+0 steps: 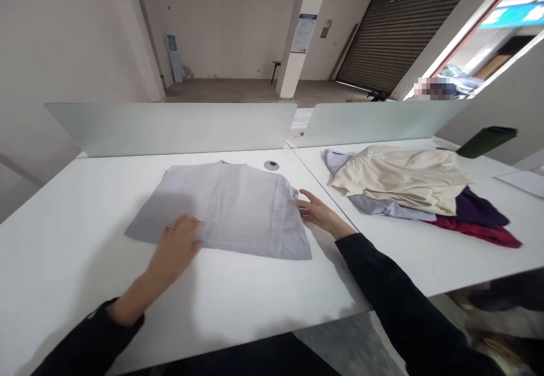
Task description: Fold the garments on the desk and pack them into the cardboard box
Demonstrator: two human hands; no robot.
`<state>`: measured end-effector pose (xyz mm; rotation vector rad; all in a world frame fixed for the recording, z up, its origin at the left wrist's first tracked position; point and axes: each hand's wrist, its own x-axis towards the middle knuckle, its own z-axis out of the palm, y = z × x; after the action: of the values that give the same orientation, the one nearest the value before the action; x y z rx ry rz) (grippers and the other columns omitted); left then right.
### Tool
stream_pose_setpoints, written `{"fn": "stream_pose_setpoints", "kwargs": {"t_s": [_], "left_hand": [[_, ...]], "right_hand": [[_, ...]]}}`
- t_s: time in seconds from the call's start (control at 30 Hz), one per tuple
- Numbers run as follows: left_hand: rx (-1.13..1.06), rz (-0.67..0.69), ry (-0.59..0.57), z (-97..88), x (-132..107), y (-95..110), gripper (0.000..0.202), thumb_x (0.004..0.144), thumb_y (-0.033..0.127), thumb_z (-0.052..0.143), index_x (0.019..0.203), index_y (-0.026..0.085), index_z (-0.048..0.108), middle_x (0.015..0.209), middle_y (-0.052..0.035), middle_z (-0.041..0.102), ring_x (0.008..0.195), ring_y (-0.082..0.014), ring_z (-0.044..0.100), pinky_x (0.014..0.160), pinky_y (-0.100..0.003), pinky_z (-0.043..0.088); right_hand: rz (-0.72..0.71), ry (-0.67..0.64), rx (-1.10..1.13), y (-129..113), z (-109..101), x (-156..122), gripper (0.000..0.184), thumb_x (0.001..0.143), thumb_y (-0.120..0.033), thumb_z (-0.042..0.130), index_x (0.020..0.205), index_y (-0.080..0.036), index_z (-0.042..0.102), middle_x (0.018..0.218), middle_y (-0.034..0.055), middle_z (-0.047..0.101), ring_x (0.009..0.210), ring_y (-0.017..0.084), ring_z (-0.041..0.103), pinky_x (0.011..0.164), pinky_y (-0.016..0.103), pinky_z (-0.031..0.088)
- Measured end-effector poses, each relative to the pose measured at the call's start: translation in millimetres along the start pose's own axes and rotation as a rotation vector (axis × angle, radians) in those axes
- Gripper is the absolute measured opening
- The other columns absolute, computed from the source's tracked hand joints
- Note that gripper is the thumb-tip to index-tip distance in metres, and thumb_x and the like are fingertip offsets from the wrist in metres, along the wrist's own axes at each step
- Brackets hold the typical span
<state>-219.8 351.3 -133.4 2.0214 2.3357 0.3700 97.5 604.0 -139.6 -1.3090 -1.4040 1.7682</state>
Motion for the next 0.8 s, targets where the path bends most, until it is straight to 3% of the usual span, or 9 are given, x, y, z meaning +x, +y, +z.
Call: {"fn": "stream_pose_setpoints", "kwargs": {"t_s": [0.1,0.2,0.27,0.33,0.43,0.53,0.6,0.7,0.8], "left_hand": [[-0.134,0.162,-0.085,11.3,10.3,36.6,0.053,0.093,0.041,0.048,0.139,0.017,0.048,0.148,-0.0142,0.047,0.144,-0.0299,0.031,0.114,-0.046,0.032],[-0.177,0.163,-0.171,22.5,27.6,43.8,0.085,0.080,0.061,0.062,0.148,0.017,0.036,0.158,-0.0188,0.030,0.149,-0.0352,0.014,0.118,-0.052,0.020],[-0.189,0.185,-0.247,32.2,33.9,43.0,0.098,0.071,0.065,0.069,0.150,0.020,0.033,0.160,-0.0197,0.022,0.150,-0.0378,0.010,0.117,-0.056,0.017],[-0.189,0.213,-0.271,43.5,33.4,46.2,0.088,0.076,0.064,0.066,0.149,0.024,0.036,0.161,-0.0184,0.020,0.150,-0.0371,0.011,0.117,-0.057,0.017],[-0.137,0.212,-0.195,57.5,24.9,59.5,0.055,0.095,0.050,0.046,0.144,0.028,0.045,0.160,-0.0161,0.025,0.149,-0.0338,0.016,0.117,-0.060,0.015],[-0.075,0.190,-0.144,62.3,16.4,75.3,0.045,0.100,0.039,0.037,0.142,0.027,0.047,0.158,-0.0166,0.030,0.148,-0.0325,0.022,0.116,-0.063,0.017],[-0.052,0.181,-0.138,62.2,13.5,87.5,0.044,0.100,0.037,0.039,0.142,0.025,0.048,0.157,-0.0180,0.031,0.148,-0.0331,0.023,0.115,-0.063,0.019],[-0.062,0.249,-0.132,64.8,15.7,117.3,0.055,0.094,0.045,0.052,0.142,0.018,0.047,0.155,-0.0210,0.034,0.146,-0.0357,0.025,0.115,-0.063,0.020],[-0.093,0.343,-0.095,73.9,25.7,164.0,0.077,0.082,0.055,0.065,0.142,0.011,0.044,0.149,-0.0233,0.043,0.142,-0.0357,0.035,0.113,-0.056,0.030]], "right_hand": [[-0.013,0.066,0.058,-0.8,0.9,12.4,0.090,0.078,-0.024,0.067,0.152,-0.024,0.016,0.078,-0.0014,0.059,0.059,0.013,0.056,0.053,0.022,0.048],[-0.031,0.089,0.023,2.7,2.8,17.1,0.090,0.078,-0.030,0.066,0.151,-0.023,0.015,0.090,0.0033,0.063,0.066,0.015,0.060,0.058,0.024,0.051],[-0.061,0.091,-0.021,3.7,4.1,18.3,0.089,0.077,-0.034,0.067,0.150,-0.023,0.017,0.100,0.0067,0.064,0.072,0.016,0.062,0.060,0.024,0.053],[-0.074,0.091,-0.078,2.9,5.9,20.4,0.091,0.076,-0.035,0.068,0.150,-0.025,0.017,0.104,0.0073,0.063,0.073,0.016,0.062,0.058,0.024,0.052],[-0.036,0.085,-0.157,0.6,8.9,26.8,0.091,0.073,-0.028,0.069,0.150,-0.022,0.021,0.092,0.0049,0.062,0.062,0.014,0.056,0.052,0.024,0.049],[-0.012,0.100,-0.127,-0.2,9.4,34.6,0.092,0.068,-0.022,0.071,0.147,-0.018,0.026,0.090,0.0055,0.061,0.062,0.015,0.057,0.052,0.025,0.050],[-0.010,0.133,-0.086,-0.6,8.2,39.5,0.095,0.066,-0.023,0.073,0.148,-0.018,0.024,0.095,0.0073,0.062,0.067,0.016,0.060,0.054,0.025,0.051],[-0.015,0.210,-0.084,-3.9,7.4,47.7,0.093,0.070,-0.028,0.073,0.149,-0.018,0.023,0.098,0.0081,0.063,0.071,0.017,0.061,0.054,0.024,0.051],[-0.032,0.241,-0.157,-10.0,10.1,58.0,0.072,0.073,-0.036,0.071,0.136,-0.017,0.043,0.088,0.0068,0.065,0.068,0.018,0.062,0.054,0.025,0.050]]}}
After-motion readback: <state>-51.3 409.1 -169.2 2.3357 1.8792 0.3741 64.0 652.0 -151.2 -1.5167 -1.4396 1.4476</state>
